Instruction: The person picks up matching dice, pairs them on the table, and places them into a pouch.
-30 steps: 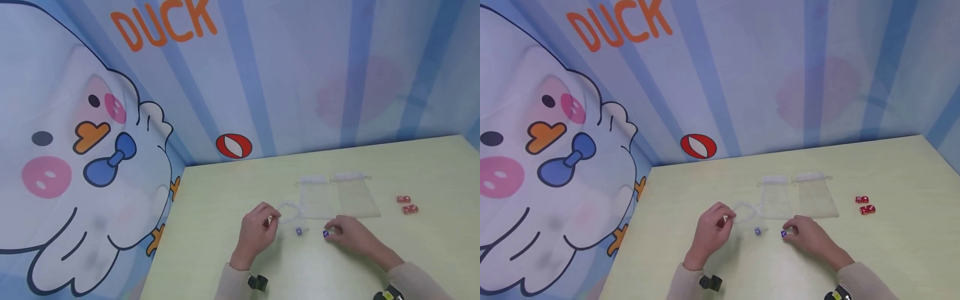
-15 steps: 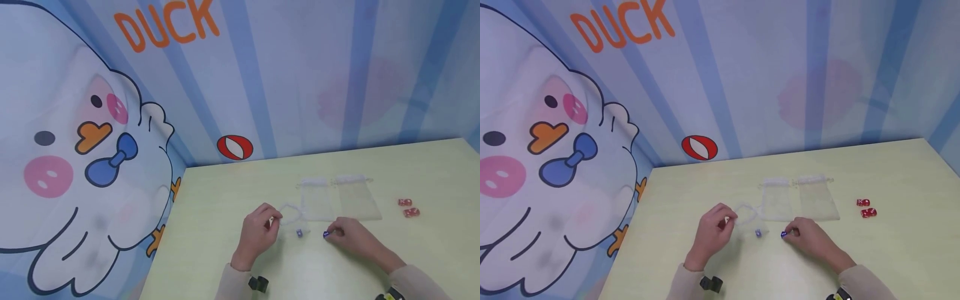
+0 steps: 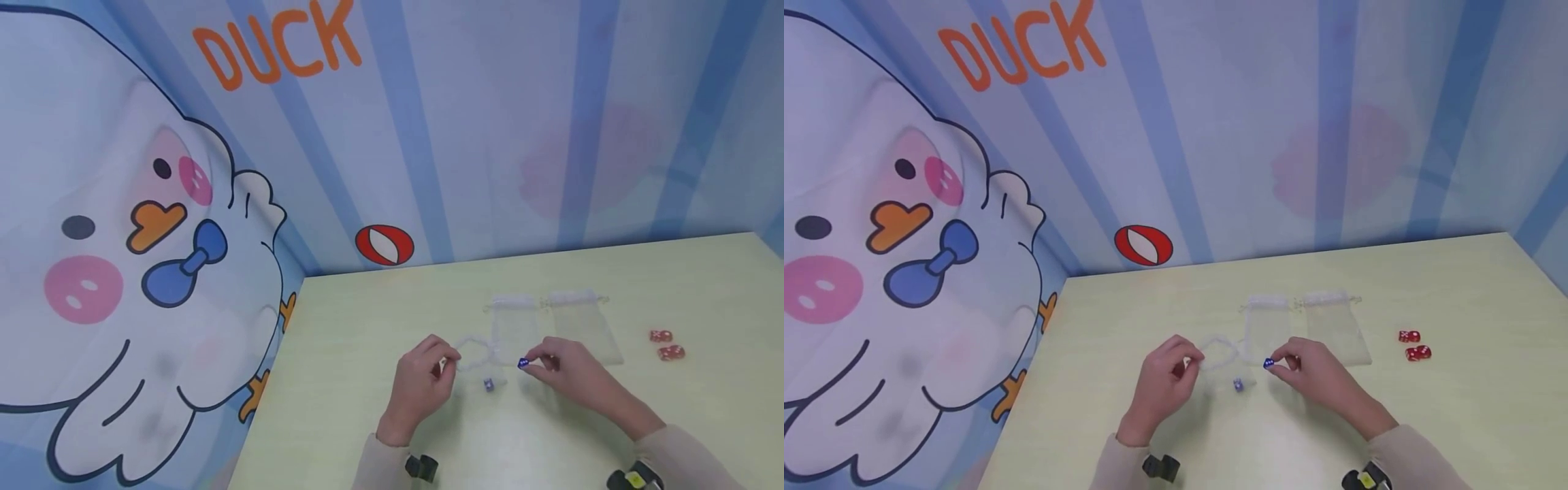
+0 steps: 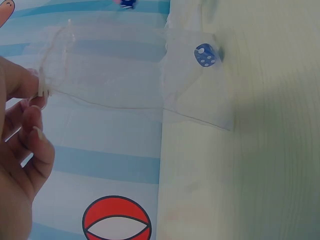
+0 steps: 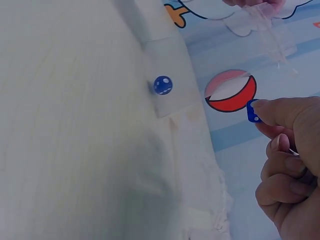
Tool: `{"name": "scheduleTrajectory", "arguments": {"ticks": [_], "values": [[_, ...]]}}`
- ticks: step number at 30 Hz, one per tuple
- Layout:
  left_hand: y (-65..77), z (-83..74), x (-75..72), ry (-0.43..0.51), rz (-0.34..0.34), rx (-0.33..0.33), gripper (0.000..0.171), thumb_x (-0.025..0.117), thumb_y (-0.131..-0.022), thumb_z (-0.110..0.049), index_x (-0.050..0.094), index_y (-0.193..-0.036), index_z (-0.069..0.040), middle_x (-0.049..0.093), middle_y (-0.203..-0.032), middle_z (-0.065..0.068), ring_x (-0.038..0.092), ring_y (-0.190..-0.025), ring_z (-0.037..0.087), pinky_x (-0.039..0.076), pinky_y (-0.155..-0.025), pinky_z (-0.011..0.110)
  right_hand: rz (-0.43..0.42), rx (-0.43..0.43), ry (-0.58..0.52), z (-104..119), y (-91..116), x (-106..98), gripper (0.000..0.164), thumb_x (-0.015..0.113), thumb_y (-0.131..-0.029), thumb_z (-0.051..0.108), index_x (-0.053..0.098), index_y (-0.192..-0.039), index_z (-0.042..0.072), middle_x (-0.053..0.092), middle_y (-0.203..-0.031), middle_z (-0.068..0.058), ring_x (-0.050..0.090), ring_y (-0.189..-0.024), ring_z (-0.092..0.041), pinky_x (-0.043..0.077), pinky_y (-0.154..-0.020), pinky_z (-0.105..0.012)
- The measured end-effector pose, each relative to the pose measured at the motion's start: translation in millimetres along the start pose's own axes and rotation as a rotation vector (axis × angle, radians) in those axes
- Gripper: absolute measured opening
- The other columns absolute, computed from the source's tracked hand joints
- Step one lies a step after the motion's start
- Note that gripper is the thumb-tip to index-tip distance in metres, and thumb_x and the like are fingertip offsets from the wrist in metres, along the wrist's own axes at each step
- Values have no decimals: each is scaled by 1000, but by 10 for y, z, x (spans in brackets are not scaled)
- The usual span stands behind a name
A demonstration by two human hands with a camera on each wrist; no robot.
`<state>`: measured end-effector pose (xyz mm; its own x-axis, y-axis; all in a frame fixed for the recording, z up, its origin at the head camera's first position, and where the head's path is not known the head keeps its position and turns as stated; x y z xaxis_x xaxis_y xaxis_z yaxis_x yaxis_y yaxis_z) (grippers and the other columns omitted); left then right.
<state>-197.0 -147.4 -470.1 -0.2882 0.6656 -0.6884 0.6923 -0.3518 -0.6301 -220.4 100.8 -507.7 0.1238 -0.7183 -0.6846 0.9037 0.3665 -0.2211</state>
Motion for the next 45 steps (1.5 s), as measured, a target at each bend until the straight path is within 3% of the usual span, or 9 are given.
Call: {"name": "scheduleTrajectory", "arguments": {"ticks": [10, 18, 24, 39, 45], "values": [[-23, 5, 50, -1, -5, 6, 14, 57, -80, -4, 66, -79, -14, 55, -78, -11, 40, -55, -4, 35, -51, 8, -97, -99, -68, 417, -192, -237, 11, 70, -79, 21, 68, -89, 16, 42, -61, 8, 40, -55, -7, 37, -49, -22], [-3, -26, 46, 3, 15, -38, 13, 57, -82, -8, 65, -81, -18, 53, -80, -14, 40, -57, -4, 35, -51, 8, 2, -162, -128, 741, -333, -144, 12, 68, -82, 24, 67, -89, 15, 43, -63, 8, 40, -56, -6, 38, -50, -22], [15, -41, 40, 6, 10, -39, 13, 56, -82, -7, 64, -82, -17, 53, -80, -13, 39, -57, -5, 35, -51, 8, 72, -163, -136, 781, -358, -66, 11, 68, -82, 23, 67, -90, 15, 41, -58, 8, 37, -51, -5, 38, -48, -22], [4, -18, 57, 36, -29, 24, 14, 57, -79, -3, 64, -80, -15, 54, -79, -11, 39, -56, -4, 33, -51, 7, 95, -137, -128, 738, -344, -21, 16, 68, -81, 23, 67, -93, 13, 40, -55, 8, 34, -48, -4, 39, -49, -22], [1, -20, 57, 23, -13, 6, 14, 57, -80, -4, 64, -81, -16, 54, -80, -12, 40, -56, -5, 34, -51, 7, 99, -114, -125, 716, -347, -34, 18, 66, -83, 24, 65, -98, 15, 43, -56, 8, 37, -48, -4, 39, -47, -23]]}}
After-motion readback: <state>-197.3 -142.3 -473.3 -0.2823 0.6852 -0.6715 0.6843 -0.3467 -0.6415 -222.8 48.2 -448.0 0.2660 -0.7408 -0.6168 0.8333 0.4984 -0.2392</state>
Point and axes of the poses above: each hand's wrist, its own y-axis away from the middle knuckle, its own x-axis out of the palm, z = x × y, the point moved 2 cm from there along -y, towards the middle knuckle
